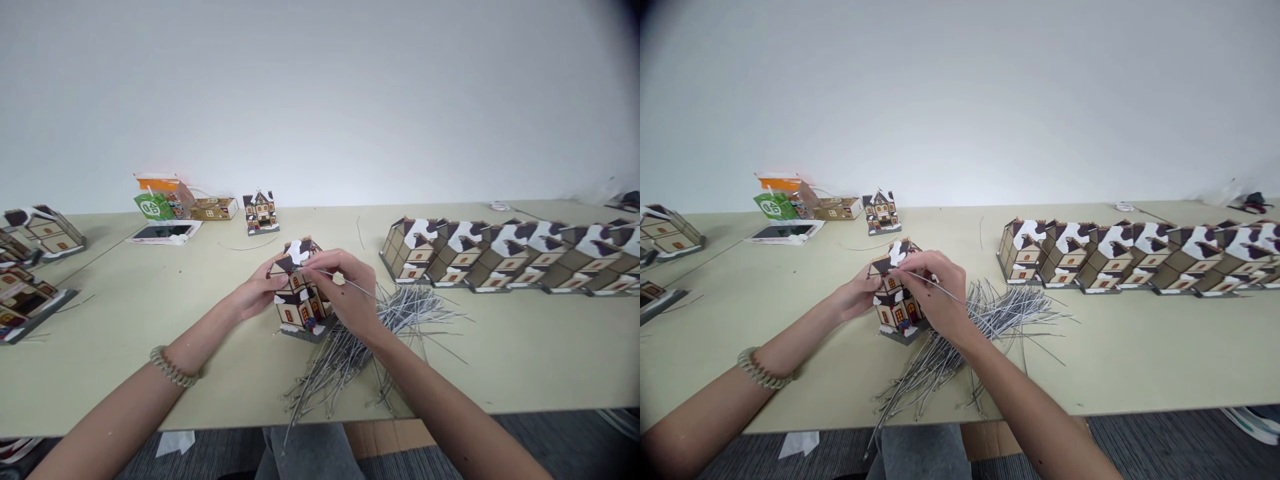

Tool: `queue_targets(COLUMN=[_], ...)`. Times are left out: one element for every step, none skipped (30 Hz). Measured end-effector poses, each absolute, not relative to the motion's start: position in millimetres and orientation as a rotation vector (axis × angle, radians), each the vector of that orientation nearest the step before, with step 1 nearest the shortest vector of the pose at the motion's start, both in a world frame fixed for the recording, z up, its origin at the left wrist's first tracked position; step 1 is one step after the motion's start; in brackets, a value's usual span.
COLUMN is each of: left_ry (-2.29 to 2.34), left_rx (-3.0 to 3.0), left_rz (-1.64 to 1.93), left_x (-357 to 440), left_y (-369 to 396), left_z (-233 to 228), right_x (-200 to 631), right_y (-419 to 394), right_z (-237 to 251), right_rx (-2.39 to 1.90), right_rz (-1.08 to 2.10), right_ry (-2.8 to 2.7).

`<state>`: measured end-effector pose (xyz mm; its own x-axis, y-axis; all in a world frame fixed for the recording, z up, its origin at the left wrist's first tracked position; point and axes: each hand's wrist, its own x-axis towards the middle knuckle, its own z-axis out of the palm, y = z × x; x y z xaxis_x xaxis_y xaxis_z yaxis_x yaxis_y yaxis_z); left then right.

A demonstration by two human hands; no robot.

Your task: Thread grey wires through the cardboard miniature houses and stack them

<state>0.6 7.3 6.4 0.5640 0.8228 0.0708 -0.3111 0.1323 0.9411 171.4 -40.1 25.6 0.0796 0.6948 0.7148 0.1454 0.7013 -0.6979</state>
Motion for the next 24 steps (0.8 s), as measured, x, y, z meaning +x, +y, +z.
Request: queue_targets(left_ry=[0.547,0.549,0.548,0.543,0.537,0.531,0.524,0.516,0.507,0.498,0.493,0.489,0.490,0.492,0.496,0.500,0.499,0.496,0.491,0.487,0.486,0.490,0.498,0.505], left_rx=[1.171,1.180,1.190,1.201,1.212,1.222,1.230,1.235,1.238,1.239,1.238,1.235,1.233,1.230,1.230,1.232,1.236,1.241,1.249,1.256,1.264,1.271,1.277,1.280], left_rz=[0.881,0.878,0.872,0.866,0.859,0.855,0.853,0.852,0.847,0.843,0.839,0.838,0.834,0.833,0.834,0.833,0.832,0.831,0.830,0.829,0.827,0.826,0.826,0.826], left_x=[0.8,1.2,1.7,2.2,2.7,3.1,3.4,3.5,3.4,3.1,2.8,2.5,2.1,1.9,1.8,1.8,1.9,2.2,2.5,2.9,3.2,3.5,3.7,3.7], left_y=[6.6,5.6,4.5,3.3,2.2,1.3,0.7,0.3,0.3,0.4,0.7,1.0,1.3,1.5,1.6,1.5,1.3,1.1,0.7,0.3,-0.1,-0.4,-0.6,-0.7], left_z=[7.4,8.6,10.2,11.8,13.3,14.7,15.6,16.2,16.5,16.4,16.1,15.7,15.3,14.9,14.7,14.6,14.6,14.7,15.0,15.3,15.7,16.0,16.3,16.4], right_x=[172.0,172.6,173.2,173.8,174.4,174.8,175.1,175.3,175.4,175.4,175.4,175.5,175.6,175.8,176.1,176.5,177.0,177.5,178.0,178.3,178.5,178.5,178.3,178.0], right_y=[-39.5,-39.0,-38.5,-37.9,-37.4,-36.8,-36.4,-35.9,-35.6,-35.3,-35.1,-35.0,-35.0,-35.0,-35.0,-35.1,-35.1,-35.0,-34.9,-34.7,-34.5,-34.3,-34.0,-33.7], right_z=[26.1,26.7,27.2,27.7,27.9,27.9,27.8,27.5,27.1,26.7,26.4,26.2,26.2,26.4,26.7,27.1,27.4,27.7,27.8,27.7,27.4,26.9,26.3,25.6], right_rx=[-0.749,-0.763,-0.777,-0.788,-0.795,-0.798,-0.802,-0.809,-0.819,-0.829,-0.840,-0.849,-0.855,-0.858,-0.861,-0.864,-0.867,-0.869,-0.868,-0.863,-0.854,-0.843,-0.833,-0.828], right_rz=[0.447,0.424,0.403,0.382,0.365,0.349,0.339,0.334,0.333,0.333,0.332,0.329,0.325,0.320,0.315,0.311,0.310,0.310,0.312,0.317,0.327,0.341,0.356,0.372], right_ry=[-1.498,-1.527,-1.550,-1.566,-1.579,-1.591,-1.599,-1.603,-1.604,-1.602,-1.599,-1.596,-1.594,-1.596,-1.599,-1.605,-1.611,-1.616,-1.620,-1.623,-1.623,-1.622,-1.620,-1.615])
